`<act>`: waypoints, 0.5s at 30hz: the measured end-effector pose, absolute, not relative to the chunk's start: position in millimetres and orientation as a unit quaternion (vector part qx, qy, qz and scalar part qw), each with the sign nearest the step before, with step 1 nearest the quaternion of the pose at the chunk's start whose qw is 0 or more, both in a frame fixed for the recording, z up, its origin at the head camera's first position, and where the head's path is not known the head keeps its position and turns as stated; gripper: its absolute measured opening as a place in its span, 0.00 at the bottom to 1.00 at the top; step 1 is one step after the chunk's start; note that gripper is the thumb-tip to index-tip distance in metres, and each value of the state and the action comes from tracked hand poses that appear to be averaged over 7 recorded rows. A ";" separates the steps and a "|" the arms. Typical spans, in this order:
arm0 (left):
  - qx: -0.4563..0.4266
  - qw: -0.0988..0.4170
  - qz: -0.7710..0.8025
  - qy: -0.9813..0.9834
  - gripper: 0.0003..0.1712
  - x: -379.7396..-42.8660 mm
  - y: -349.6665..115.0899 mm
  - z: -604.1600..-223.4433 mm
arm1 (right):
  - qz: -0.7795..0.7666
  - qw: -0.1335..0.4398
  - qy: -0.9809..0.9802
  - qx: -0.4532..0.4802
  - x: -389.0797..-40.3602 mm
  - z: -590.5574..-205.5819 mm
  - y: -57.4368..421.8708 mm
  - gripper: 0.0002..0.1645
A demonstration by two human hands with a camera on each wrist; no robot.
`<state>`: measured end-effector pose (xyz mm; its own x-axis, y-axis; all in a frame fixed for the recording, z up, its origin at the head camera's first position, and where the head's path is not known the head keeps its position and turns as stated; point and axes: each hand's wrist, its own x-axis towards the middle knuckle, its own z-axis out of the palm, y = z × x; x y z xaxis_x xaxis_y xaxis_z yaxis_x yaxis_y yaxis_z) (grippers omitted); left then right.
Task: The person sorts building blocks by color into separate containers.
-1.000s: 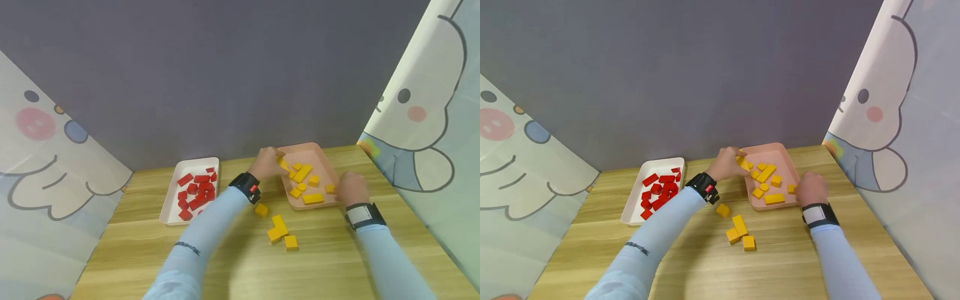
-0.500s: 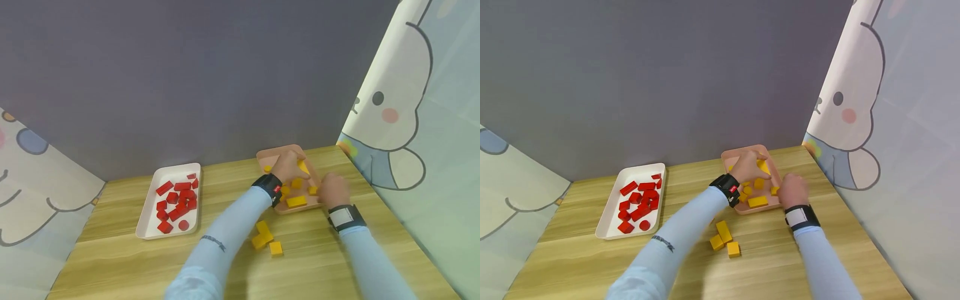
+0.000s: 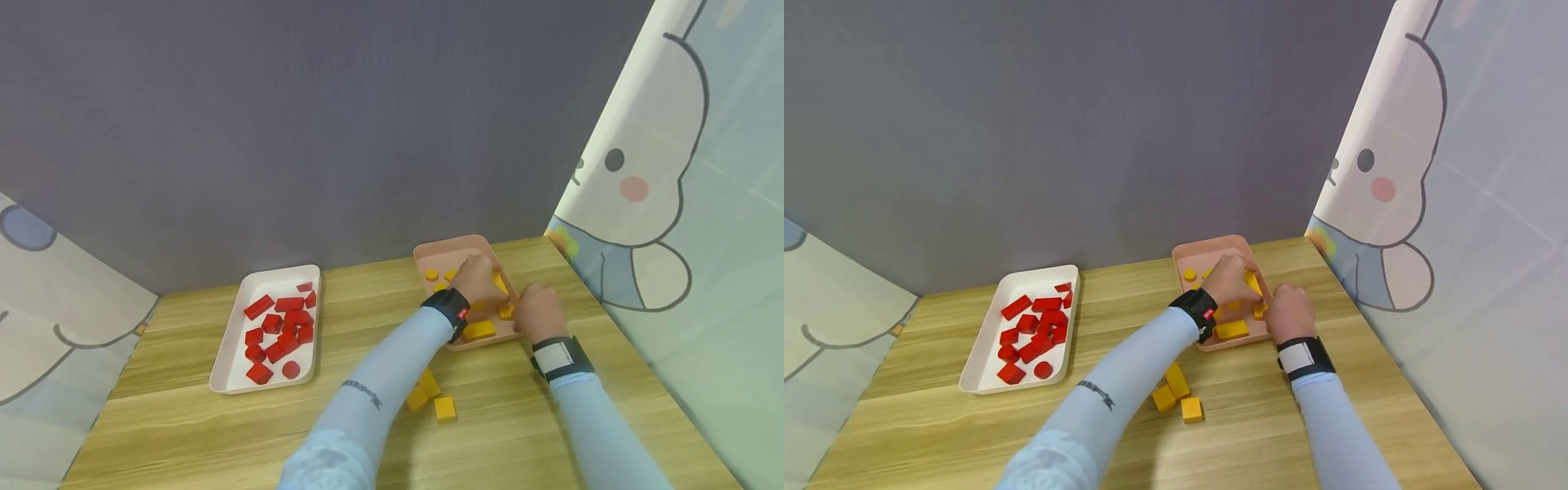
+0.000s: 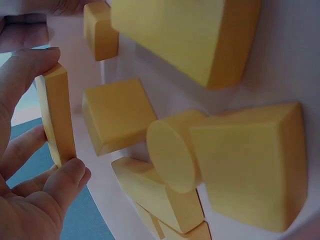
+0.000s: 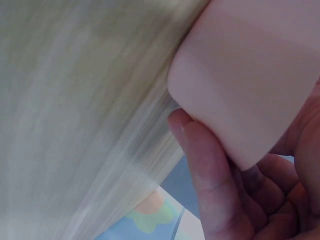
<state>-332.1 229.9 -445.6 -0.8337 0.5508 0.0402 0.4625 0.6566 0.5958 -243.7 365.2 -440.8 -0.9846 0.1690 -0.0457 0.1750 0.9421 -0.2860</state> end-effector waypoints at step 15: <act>0.322 0.069 0.307 0.893 0.13 -328.7 219.9 -441.0 | -0.147 0.000 0.986 0.078 -242.6 -439.1 364.1 0.07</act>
<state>-328.7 219.9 -441.0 -0.7832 0.6174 0.0738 0.5321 0.6040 0.5933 -242.6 364.1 -439.1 -0.9880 0.1531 -0.0228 0.1531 0.9446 -0.2905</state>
